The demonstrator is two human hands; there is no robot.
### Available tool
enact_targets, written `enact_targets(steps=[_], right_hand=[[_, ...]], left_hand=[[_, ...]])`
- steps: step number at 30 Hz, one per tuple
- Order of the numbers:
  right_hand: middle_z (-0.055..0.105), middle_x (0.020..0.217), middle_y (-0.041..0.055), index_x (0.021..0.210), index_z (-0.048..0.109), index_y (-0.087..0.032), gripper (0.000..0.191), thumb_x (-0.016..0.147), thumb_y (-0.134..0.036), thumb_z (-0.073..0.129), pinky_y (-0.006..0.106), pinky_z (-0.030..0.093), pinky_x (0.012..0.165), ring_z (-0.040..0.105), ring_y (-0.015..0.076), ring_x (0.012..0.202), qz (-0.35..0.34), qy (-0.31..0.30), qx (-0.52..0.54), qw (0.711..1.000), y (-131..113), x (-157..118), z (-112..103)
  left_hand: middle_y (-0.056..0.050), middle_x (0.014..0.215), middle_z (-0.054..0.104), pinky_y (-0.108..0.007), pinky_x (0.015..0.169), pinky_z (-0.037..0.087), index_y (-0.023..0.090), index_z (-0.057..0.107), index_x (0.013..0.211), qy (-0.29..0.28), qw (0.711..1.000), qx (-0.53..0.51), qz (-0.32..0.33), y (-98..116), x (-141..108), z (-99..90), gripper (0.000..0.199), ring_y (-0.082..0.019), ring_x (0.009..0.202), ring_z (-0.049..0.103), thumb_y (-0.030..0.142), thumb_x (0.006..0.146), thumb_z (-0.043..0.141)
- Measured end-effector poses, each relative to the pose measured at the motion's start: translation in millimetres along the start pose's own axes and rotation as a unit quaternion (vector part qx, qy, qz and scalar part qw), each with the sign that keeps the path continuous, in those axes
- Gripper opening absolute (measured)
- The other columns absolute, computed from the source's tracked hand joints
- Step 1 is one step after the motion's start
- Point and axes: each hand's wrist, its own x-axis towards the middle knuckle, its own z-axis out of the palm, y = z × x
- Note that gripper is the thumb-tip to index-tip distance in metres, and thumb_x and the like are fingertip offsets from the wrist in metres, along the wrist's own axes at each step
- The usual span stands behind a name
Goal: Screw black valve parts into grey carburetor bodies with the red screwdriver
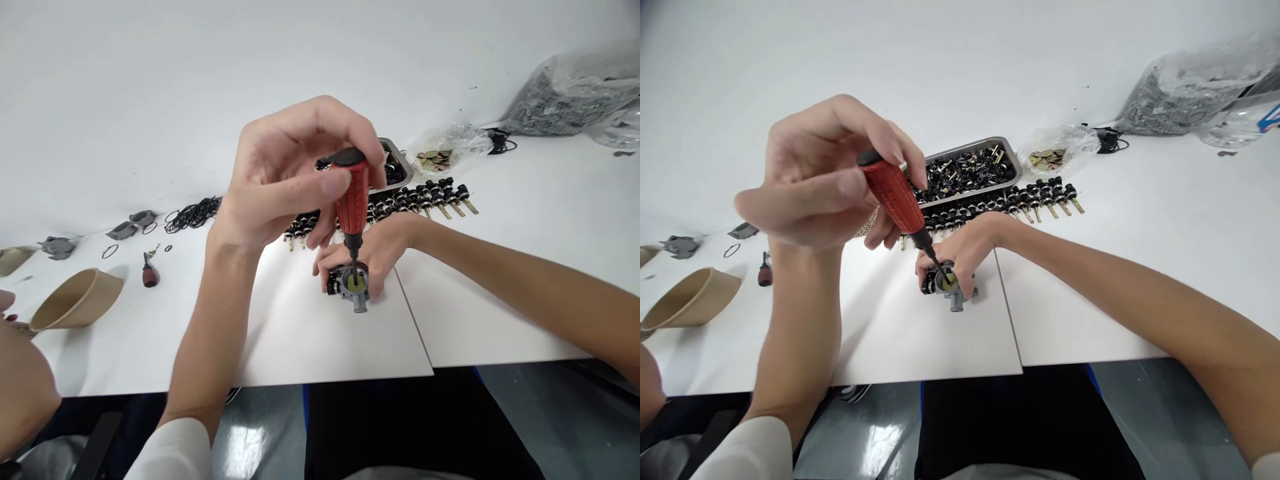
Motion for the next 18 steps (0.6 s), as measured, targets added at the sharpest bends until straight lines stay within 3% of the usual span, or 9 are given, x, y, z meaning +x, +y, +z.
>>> enact_targets(steps=[3,7,10,13,18], right_hand=[[0.049,0.141,0.0093,0.132,0.057,-0.021,0.071,0.064,-0.020,0.077,0.040,0.044,0.104,0.048,0.0294,0.127,0.009,-0.006,0.002,1.000,1,0,-1],[0.047,0.141,0.0078,0.132,0.057,-0.022,0.071,0.063,-0.021,0.077,0.039,0.045,0.102,0.047,0.0292,0.129,0.014,-0.014,0.017,1.000,2,1,-1],[0.047,0.139,0.0078,0.130,0.057,-0.021,0.071,0.062,-0.020,0.076,0.039,0.044,0.104,0.046,0.0285,0.129,0.001,-0.012,0.025,1.000,4,2,-1],[0.047,0.138,0.0074,0.131,0.056,-0.022,0.072,0.062,-0.020,0.076,0.040,0.043,0.106,0.047,0.0272,0.128,-0.001,-0.017,0.026,1.000,6,3,-1],[0.047,0.140,0.0043,0.129,0.059,-0.026,0.068,0.063,-0.023,0.078,0.041,0.042,0.110,0.044,0.0283,0.133,0.003,-0.005,0.015,1.000,5,1,-2]], left_hand=[[-0.003,0.072,0.065,-0.021,0.033,0.043,0.016,0.065,0.087,0.010,1.000,0.007,-0.011,-3,1,1.2,0.033,-0.008,0.037,0.055,0.044,0.077,0.079],[0.001,0.065,0.060,-0.022,0.032,0.041,0.022,0.061,0.085,0.045,0.998,0.000,-0.032,-11,-1,3.4,0.036,-0.013,0.042,0.059,0.042,0.069,0.086],[0.001,0.063,0.063,-0.023,0.029,0.038,0.022,0.057,0.078,0.022,0.998,-0.020,-0.047,-16,-3,2.6,0.034,-0.011,0.037,0.054,0.041,0.071,0.084],[0.000,0.069,0.069,-0.023,0.027,0.038,0.022,0.060,0.076,0.007,1.000,-0.019,-0.023,-17,-4,-1.0,0.033,-0.009,0.034,0.050,0.041,0.070,0.085],[-0.008,0.084,0.074,-0.026,0.029,0.044,0.018,0.074,0.094,-0.056,0.998,-0.003,0.022,-7,-5,-6.3,0.019,-0.011,0.039,0.056,0.035,0.085,0.072]])
